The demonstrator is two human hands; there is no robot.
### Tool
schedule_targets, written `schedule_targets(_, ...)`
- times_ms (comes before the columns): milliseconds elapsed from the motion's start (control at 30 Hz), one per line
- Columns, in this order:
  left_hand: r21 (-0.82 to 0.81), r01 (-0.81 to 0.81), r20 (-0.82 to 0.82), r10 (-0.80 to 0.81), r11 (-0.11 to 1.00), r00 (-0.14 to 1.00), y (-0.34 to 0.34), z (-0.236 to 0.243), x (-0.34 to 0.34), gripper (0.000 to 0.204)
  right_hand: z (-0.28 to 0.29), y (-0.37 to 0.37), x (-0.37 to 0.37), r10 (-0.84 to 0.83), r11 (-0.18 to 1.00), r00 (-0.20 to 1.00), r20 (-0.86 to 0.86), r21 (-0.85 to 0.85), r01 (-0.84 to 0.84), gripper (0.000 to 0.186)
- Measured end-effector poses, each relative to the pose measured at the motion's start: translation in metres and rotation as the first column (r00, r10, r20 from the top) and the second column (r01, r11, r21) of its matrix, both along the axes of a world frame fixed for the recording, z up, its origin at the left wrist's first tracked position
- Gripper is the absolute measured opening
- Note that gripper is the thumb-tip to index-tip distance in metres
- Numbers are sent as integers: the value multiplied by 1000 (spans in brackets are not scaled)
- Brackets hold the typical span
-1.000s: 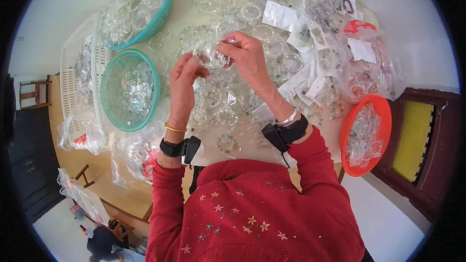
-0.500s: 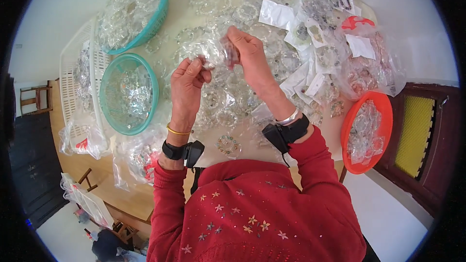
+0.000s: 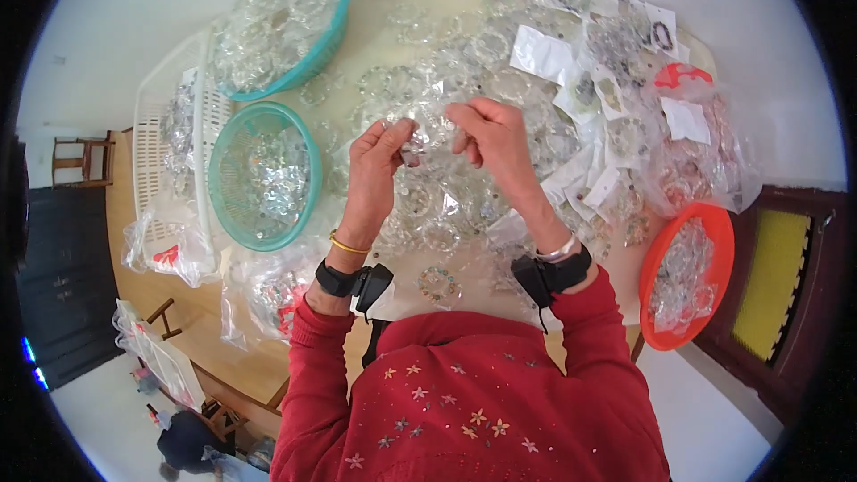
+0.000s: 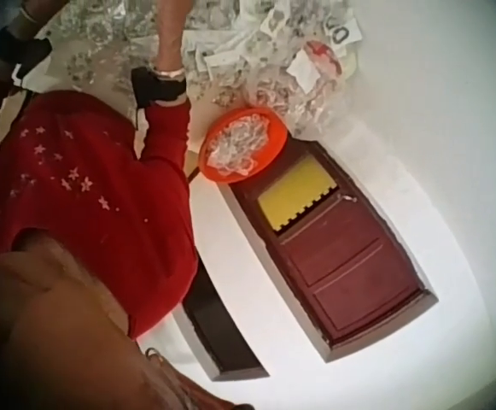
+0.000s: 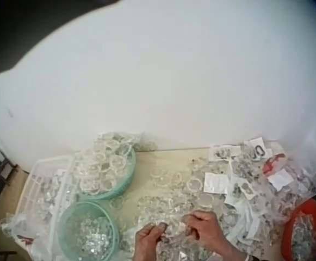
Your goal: Sorting small clear plastic components and placing them into individual plastic bags.
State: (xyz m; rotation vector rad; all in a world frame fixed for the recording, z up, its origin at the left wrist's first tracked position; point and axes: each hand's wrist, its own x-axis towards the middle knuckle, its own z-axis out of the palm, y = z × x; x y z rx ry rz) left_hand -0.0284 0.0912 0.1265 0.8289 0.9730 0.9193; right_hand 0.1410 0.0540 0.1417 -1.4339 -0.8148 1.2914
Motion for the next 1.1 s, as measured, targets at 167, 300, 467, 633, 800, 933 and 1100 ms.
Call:
schedule_targets(167,38,-102,44,100,994,994,33,20,-1,12,-16,-5,21,-197,978,980,-10,75,197,22)
schedule_targets(300,254,-283,340,188,925,921,102,25,-27,16,-19,-11,30,-232,967,972,-17,107,233,22)
schedule_targets(467,147,-423,235,384,894,893,107,25,-39,22,-29,-14,35,-271,956,961,-62,98,276,20)
schedule_targets(633,465,84,-438,147,881,887,48,-41,-26,21,-42,-3,61,-356,929,933,45,125,348,17)
schedule_targets(800,644,281,-572,205,711,794,16,-70,-28,18,-85,42,94,-259,959,401,879,282,2,52)
schedule_targets(933,626,212,-505,183,750,843,10,-72,-28,20,-85,63,92,-181,975,98,979,192,-111,60)
schedule_targets(1100,567,210,-522,150,797,840,9,-77,-25,18,-74,73,92,-41,986,92,995,55,-157,51)
